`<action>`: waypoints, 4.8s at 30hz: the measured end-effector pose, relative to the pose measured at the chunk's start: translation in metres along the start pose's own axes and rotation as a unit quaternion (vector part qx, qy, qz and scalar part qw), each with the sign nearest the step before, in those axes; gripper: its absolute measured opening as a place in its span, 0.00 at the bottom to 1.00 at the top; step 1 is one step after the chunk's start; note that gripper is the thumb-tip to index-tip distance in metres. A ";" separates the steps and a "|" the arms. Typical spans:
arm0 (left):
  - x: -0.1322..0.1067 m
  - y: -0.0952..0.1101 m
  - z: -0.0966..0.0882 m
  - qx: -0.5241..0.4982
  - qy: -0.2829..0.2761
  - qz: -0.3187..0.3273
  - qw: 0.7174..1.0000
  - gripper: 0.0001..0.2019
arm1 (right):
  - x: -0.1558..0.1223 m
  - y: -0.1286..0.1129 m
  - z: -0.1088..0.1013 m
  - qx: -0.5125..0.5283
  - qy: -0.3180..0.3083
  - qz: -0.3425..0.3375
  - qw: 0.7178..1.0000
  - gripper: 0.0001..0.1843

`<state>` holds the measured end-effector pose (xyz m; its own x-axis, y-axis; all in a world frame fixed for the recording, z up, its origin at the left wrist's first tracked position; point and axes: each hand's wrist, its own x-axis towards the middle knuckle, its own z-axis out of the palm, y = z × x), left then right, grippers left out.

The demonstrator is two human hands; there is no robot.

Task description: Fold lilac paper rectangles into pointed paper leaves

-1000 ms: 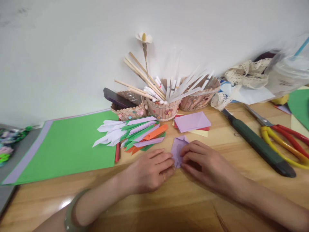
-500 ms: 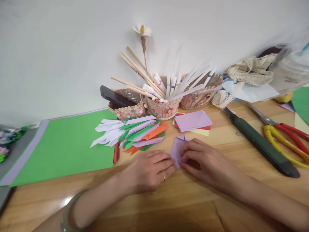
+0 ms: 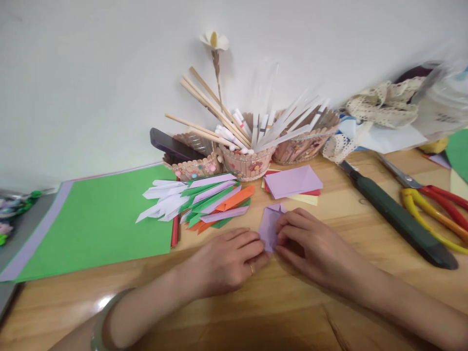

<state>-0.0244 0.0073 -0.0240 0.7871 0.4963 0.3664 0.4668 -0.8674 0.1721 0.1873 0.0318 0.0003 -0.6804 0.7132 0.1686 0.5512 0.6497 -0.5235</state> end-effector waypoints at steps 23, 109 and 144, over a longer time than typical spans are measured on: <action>0.001 0.002 0.000 0.010 0.000 -0.014 1.000 0.11 | -0.028 -0.001 -0.003 -0.224 -0.016 -0.201 0.954 0.19; 0.012 0.014 -0.001 -0.172 0.031 -0.342 0.923 0.05 | -0.015 0.012 0.008 0.033 0.068 0.033 0.997 0.06; 0.011 0.018 -0.009 -0.034 -0.029 -0.328 0.944 0.04 | -0.026 0.016 0.003 -0.106 0.063 -0.055 0.991 0.13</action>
<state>-0.0107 -0.0032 -0.0083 0.3585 0.9269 0.1109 0.8362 -0.3716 0.4034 0.2120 0.0229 -0.0148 -0.6839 0.6538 0.3239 0.5751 0.7562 -0.3122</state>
